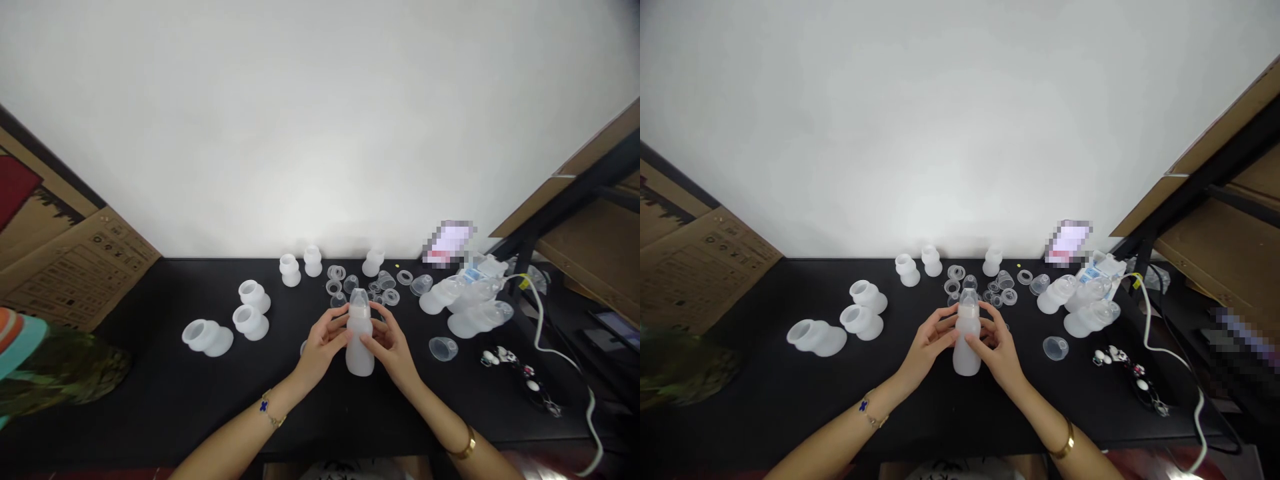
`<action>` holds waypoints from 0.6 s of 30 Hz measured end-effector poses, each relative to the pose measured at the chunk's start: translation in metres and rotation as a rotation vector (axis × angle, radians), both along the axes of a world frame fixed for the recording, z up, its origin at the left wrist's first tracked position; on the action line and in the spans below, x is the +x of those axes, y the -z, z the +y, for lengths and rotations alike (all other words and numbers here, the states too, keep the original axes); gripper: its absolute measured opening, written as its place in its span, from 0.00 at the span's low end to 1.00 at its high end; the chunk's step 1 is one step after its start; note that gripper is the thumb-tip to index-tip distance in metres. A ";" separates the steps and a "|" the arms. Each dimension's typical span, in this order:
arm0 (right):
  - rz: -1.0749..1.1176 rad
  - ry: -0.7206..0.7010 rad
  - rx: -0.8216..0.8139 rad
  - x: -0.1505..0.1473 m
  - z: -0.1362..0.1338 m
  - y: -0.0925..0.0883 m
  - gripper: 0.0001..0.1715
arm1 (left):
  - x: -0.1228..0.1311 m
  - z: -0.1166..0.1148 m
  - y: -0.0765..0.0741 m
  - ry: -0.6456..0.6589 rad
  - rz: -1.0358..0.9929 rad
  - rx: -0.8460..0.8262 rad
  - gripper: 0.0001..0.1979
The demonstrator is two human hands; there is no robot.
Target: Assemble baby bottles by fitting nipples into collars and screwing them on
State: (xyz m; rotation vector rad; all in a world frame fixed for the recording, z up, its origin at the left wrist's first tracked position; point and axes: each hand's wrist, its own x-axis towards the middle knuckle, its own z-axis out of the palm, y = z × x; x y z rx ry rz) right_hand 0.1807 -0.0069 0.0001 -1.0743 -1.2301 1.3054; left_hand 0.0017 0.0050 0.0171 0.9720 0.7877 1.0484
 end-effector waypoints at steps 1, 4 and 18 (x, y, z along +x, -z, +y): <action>-0.003 0.008 0.003 0.001 0.001 0.000 0.36 | 0.000 0.000 0.001 -0.002 0.032 0.018 0.25; -0.015 0.030 0.009 0.003 0.003 -0.002 0.37 | 0.000 -0.001 0.006 -0.012 0.167 0.124 0.22; -0.176 0.228 0.159 0.021 0.011 -0.008 0.37 | -0.001 -0.011 0.023 0.017 0.874 0.978 0.30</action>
